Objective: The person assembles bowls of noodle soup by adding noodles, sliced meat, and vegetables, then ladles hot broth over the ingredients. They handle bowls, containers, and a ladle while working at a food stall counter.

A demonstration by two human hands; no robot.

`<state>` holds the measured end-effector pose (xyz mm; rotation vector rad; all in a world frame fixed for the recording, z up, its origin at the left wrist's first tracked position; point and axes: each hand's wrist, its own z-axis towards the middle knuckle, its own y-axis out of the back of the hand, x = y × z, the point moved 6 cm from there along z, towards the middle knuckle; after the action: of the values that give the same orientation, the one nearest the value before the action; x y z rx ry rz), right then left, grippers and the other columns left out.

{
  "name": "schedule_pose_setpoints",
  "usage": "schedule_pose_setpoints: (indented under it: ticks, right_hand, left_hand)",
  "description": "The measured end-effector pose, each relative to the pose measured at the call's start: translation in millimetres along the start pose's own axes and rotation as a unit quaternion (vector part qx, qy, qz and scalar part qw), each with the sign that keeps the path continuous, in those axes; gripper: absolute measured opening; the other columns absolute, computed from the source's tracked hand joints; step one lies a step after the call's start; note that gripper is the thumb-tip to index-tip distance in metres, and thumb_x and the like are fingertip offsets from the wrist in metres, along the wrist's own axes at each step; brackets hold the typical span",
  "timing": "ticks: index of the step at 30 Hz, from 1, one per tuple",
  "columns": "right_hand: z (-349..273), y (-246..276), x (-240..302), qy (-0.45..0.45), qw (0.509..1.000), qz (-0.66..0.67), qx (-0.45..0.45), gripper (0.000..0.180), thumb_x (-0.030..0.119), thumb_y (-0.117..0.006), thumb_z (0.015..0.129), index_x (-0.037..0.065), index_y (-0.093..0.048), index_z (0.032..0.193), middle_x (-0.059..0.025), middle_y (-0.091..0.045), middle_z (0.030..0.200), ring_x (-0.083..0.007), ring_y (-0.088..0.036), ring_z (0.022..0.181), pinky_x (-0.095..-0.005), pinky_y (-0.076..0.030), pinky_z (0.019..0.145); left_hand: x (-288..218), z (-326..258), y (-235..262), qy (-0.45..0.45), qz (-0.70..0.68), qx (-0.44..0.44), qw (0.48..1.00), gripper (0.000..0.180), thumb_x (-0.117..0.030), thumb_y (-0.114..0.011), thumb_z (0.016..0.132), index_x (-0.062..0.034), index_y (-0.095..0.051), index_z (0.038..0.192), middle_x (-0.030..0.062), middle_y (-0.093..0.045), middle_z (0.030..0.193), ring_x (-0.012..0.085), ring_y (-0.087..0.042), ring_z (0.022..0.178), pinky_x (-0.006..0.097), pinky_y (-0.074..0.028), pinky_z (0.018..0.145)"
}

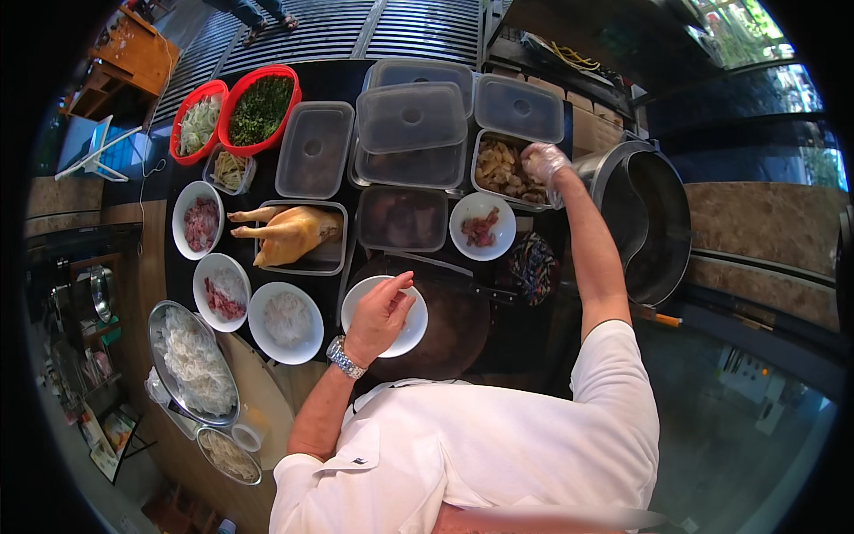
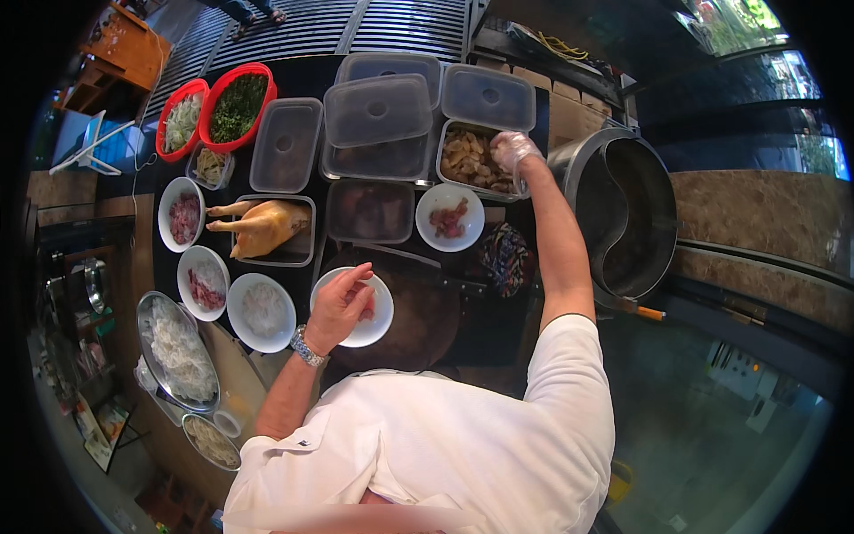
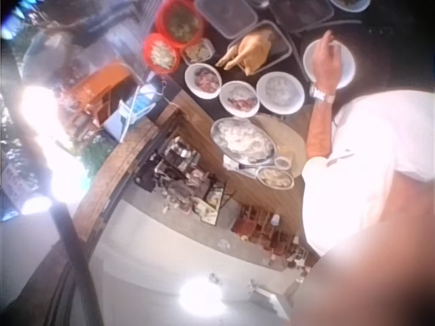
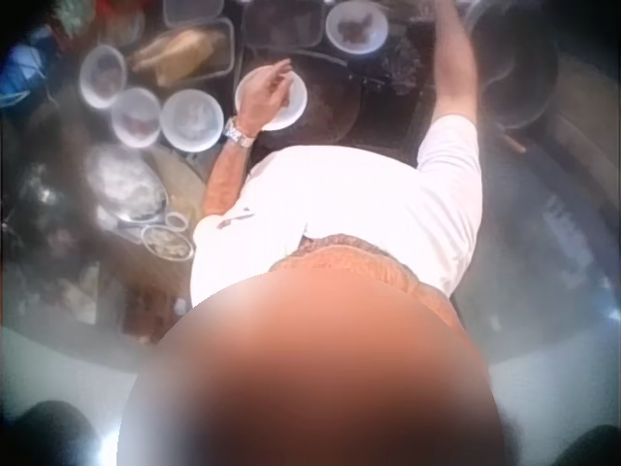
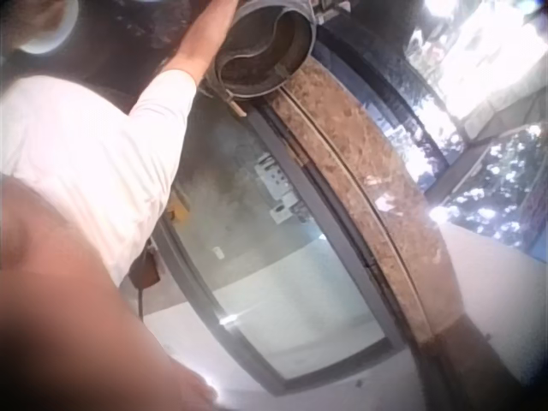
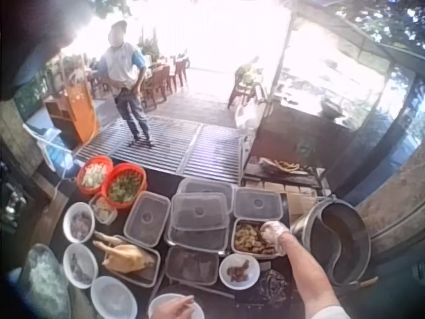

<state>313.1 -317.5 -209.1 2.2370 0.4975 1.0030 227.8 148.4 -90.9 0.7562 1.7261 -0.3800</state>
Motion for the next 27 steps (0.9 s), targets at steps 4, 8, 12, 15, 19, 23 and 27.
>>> schedule_pose_setpoints:
  ticks: [4,8,12,15,19,23,27]
  right_hand:
    - [6.9,6.3,-27.9,-0.035,0.959,0.279,0.021,0.014,0.005,-0.078,0.080,0.010,-0.069,0.090,0.0006,-0.060,0.074,-0.0143,-0.058,0.064,-0.0311,-0.048,0.053]
    - [1.9,7.8,-34.3,0.112,0.991,0.043,0.066,0.017,0.026,-0.069,0.088,0.011,-0.067,0.082,0.0015,-0.059,0.074,-0.0107,-0.057,0.072,-0.0287,-0.049,0.065]
    - [-51.4,-4.8,-0.3,0.010,0.871,0.475,0.127,0.018,0.015,-0.071,0.090,0.006,-0.070,0.105,0.0005,-0.062,0.084,-0.0100,-0.057,0.073,-0.0254,-0.044,0.062]
    - [-92.8,-23.6,83.4,-0.021,0.880,0.457,0.126,0.029,0.013,-0.073,0.089,0.003,-0.068,0.116,-0.0011,-0.064,0.088,-0.0092,-0.059,0.073,-0.0223,-0.044,0.060]
    - [-165.9,-85.6,215.7,0.055,0.888,0.406,0.210,0.033,0.021,-0.077,0.088,0.005,-0.068,0.116,-0.0003,-0.065,0.089,-0.0088,-0.059,0.072,-0.0209,-0.046,0.063]
    - [-221.4,-188.0,343.3,0.185,0.859,0.340,0.335,0.034,0.020,-0.079,0.085,0.007,-0.067,0.114,-0.0003,-0.064,0.086,-0.0103,-0.061,0.070,-0.0243,-0.052,0.066]
    - [-237.0,-331.0,427.1,0.069,0.788,0.399,0.465,0.039,0.015,-0.082,0.083,0.005,-0.061,0.114,-0.0015,-0.063,0.090,-0.0103,-0.064,0.077,-0.0237,-0.054,0.067]
  left_hand:
    - [-3.8,-0.5,-2.1,-0.016,0.060,0.017,0.998,0.040,-0.007,-0.068,0.094,-0.0023,-0.060,0.134,0.0105,-0.069,0.108,0.0176,-0.067,0.076,0.029,-0.055,0.070]
    - [-5.9,-3.2,-9.2,-0.029,0.124,0.043,0.991,0.040,-0.011,-0.068,0.095,-0.0031,-0.061,0.133,0.0141,-0.069,0.111,0.0259,-0.069,0.089,0.036,-0.056,0.078]
    - [-6.9,-7.0,-18.0,-0.092,0.164,0.037,0.982,0.043,-0.015,-0.070,0.093,-0.0059,-0.061,0.134,0.0148,-0.070,0.113,0.0256,-0.071,0.095,0.036,-0.055,0.084]
    - [1.8,-8.2,-13.2,-0.049,0.043,0.004,0.998,0.046,-0.018,-0.072,0.094,-0.0036,-0.059,0.136,0.0141,-0.070,0.114,0.0219,-0.070,0.099,0.034,-0.055,0.086]
    - [11.5,-12.8,21.6,0.017,-0.135,-0.115,0.984,0.070,-0.010,-0.076,0.091,-0.0059,-0.042,0.152,0.0106,-0.061,0.129,0.0141,-0.066,0.102,0.028,-0.057,0.090]
    - [13.7,-36.3,95.6,-0.063,-0.264,-0.300,0.914,0.092,-0.001,-0.078,0.087,-0.0106,-0.025,0.160,0.0083,-0.045,0.145,0.0127,-0.060,0.111,0.026,-0.058,0.090]
    - [30.3,-86.1,188.1,-0.141,-0.040,-0.480,0.865,0.082,-0.004,-0.082,0.084,-0.0102,-0.040,0.155,0.0081,-0.044,0.146,0.0139,-0.060,0.113,0.027,-0.060,0.085]
